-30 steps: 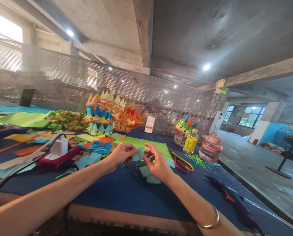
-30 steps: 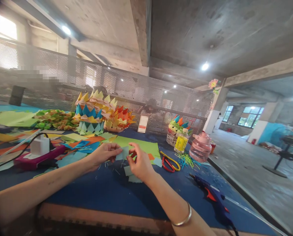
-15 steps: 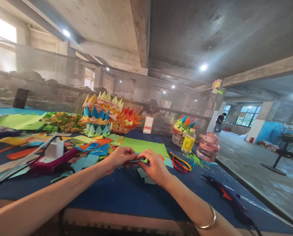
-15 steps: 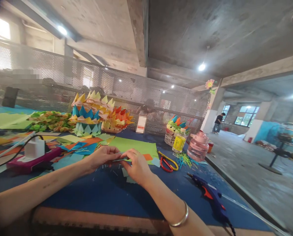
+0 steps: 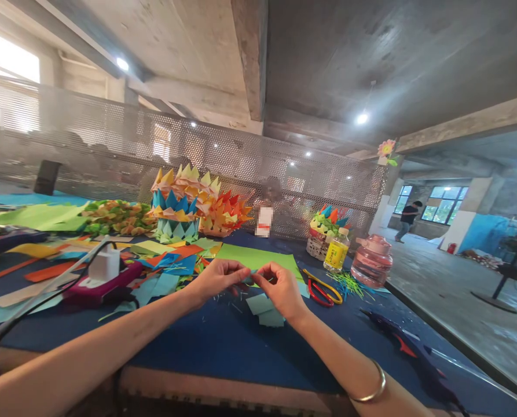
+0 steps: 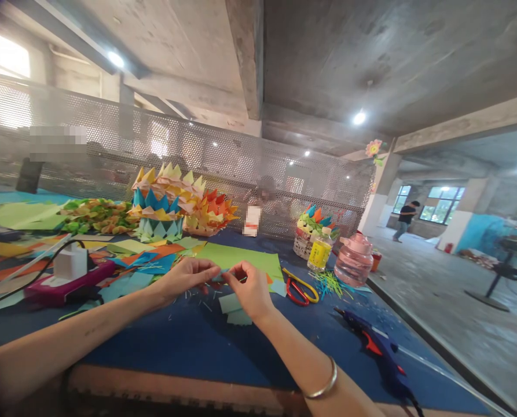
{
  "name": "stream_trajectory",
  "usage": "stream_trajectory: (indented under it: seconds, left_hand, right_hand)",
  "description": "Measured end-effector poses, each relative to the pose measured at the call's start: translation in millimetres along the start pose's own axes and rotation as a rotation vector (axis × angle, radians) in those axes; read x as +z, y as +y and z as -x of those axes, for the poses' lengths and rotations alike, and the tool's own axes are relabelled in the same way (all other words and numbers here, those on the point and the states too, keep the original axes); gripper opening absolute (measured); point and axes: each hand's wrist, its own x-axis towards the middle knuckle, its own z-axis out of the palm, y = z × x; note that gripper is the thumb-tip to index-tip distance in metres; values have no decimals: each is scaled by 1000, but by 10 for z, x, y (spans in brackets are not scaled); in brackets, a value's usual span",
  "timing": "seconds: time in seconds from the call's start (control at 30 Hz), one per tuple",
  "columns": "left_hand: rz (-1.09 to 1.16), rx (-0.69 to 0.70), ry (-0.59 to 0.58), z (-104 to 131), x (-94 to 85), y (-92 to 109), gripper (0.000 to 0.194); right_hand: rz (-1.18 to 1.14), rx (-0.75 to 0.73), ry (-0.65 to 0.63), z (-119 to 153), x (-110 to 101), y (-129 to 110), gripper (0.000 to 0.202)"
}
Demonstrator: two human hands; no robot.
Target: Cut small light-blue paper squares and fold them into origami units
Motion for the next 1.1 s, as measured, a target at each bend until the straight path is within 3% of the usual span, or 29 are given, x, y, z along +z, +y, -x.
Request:
stream_trajectory:
  seconds: [0.33, 0.47, 1.1]
  left_hand:
    - [-26, 33, 14, -11, -7, -23, 30]
    - [-47, 18, 32, -4, 0, 3, 29]
    - [-59, 44, 5, -41, -9, -70, 28]
  right_hand:
    - [-65, 16, -3, -13, 1, -44, 38]
    - [-8, 1, -60, -17, -4, -14, 29]
    - [4, 78, -57, -4, -2, -28, 35]
